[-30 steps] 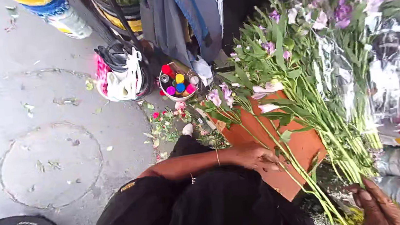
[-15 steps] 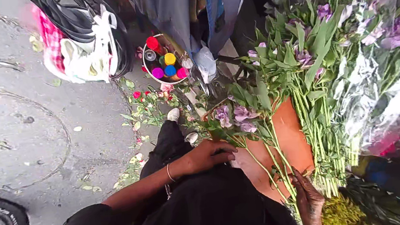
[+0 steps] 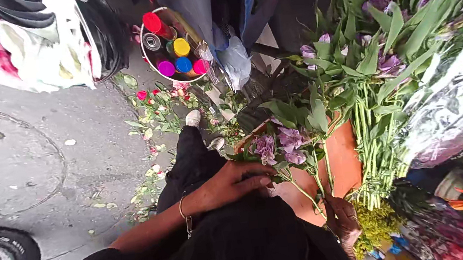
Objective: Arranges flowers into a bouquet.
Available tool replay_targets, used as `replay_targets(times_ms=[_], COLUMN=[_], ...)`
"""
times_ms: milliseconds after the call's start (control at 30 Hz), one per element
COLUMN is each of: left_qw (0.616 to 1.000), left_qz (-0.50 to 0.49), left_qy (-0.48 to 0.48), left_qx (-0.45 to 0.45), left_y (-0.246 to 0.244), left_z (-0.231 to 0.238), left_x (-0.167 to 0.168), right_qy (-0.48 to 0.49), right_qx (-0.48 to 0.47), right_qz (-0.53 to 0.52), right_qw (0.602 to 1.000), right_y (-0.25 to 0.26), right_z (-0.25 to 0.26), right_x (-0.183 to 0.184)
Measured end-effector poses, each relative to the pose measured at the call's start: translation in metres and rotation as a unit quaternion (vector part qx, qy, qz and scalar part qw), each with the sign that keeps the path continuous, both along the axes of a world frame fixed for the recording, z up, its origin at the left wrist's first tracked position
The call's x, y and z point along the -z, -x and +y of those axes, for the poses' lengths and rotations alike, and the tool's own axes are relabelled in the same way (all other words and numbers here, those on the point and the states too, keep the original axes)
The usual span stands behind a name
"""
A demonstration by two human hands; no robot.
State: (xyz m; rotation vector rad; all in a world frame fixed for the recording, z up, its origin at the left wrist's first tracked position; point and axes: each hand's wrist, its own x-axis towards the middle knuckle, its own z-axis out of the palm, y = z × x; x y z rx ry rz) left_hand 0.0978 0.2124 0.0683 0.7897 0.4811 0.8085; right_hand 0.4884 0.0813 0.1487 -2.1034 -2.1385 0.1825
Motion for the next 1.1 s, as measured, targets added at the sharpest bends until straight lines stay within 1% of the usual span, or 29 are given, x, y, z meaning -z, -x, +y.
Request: replay_targets(times_ms=[133, 233, 300, 367, 467, 533, 600, 667, 733, 800, 867, 900, 967, 1033, 1100], left_qw=[0.999, 0.998, 0.995, 0.992, 0.99, 0.988, 0.986, 0.986, 0.987, 0.987, 0.987, 0.988, 0.987, 0.987, 0.987], left_qz=[-0.033, -0.043, -0.046, -0.043, -0.01, 0.021, 0.039, 0.043, 0.042, 0.043, 0.047, 0.051, 0.06, 0.066, 0.064], left_qy=[0.004, -0.034, -0.076, -0.102, -0.127, -0.148, -0.158, -0.159, -0.154, -0.151, -0.15, -0.148, -0.145, -0.144, -0.148], left_qx=[0.019, 0.034, 0.047, 0.057, 0.062, 0.047, 0.026, 0.005, -0.009, -0.014, -0.016, -0.017, -0.017, -0.011, 0.0], left_y=[0.004, 0.01, 0.016, 0.022, 0.028, 0.029, 0.028, 0.024, 0.02, 0.018, 0.016, 0.015, 0.013, 0.01, 0.006], left_z=[0.003, 0.002, 0.003, 0.005, 0.005, 0.003, -0.001, -0.007, -0.01, -0.014, -0.017, -0.018, -0.019, -0.021, -0.023], left_x=[0.003, 0.006, 0.005, 0.001, -0.009, -0.014, -0.02, -0.022, -0.024, -0.026, -0.026, -0.027, -0.028, -0.03, -0.033], right_qy=[0.014, -0.015, -0.056, -0.077, -0.054, -0.036, -0.054, -0.109, -0.154, -0.165, -0.123, -0.088, -0.043, -0.031, -0.046], right_qx=[-0.003, -0.018, -0.007, 0.015, 0.027, 0.017, -0.009, -0.044, -0.034, 0.027, 0.083, 0.084, 0.042, 0.007, 0.024], right_qz=[-0.039, -0.092, -0.127, -0.128, -0.088, -0.079, -0.116, -0.172, -0.189, -0.161, -0.116, -0.089, -0.06, -0.043, 0.018], right_qw=[0.999, 0.995, 0.99, 0.989, 0.994, 0.996, 0.992, 0.978, 0.969, 0.973, 0.982, 0.989, 0.996, 0.999, 0.998], right_y=[-0.001, -0.024, -0.04, -0.051, -0.064, -0.068, -0.073, -0.077, -0.073, -0.067, -0.065, -0.068, -0.076, -0.083, -0.081], right_z=[0.01, 0.024, 0.056, 0.102, 0.165, 0.187, 0.193, 0.193, 0.192, 0.191, 0.193, 0.195, 0.2, 0.204, 0.204], right_x=[-0.013, -0.021, -0.02, -0.017, -0.005, 0.006, 0.012, 0.013, 0.01, 0.004, -0.004, -0.008, -0.019, -0.033, -0.055])
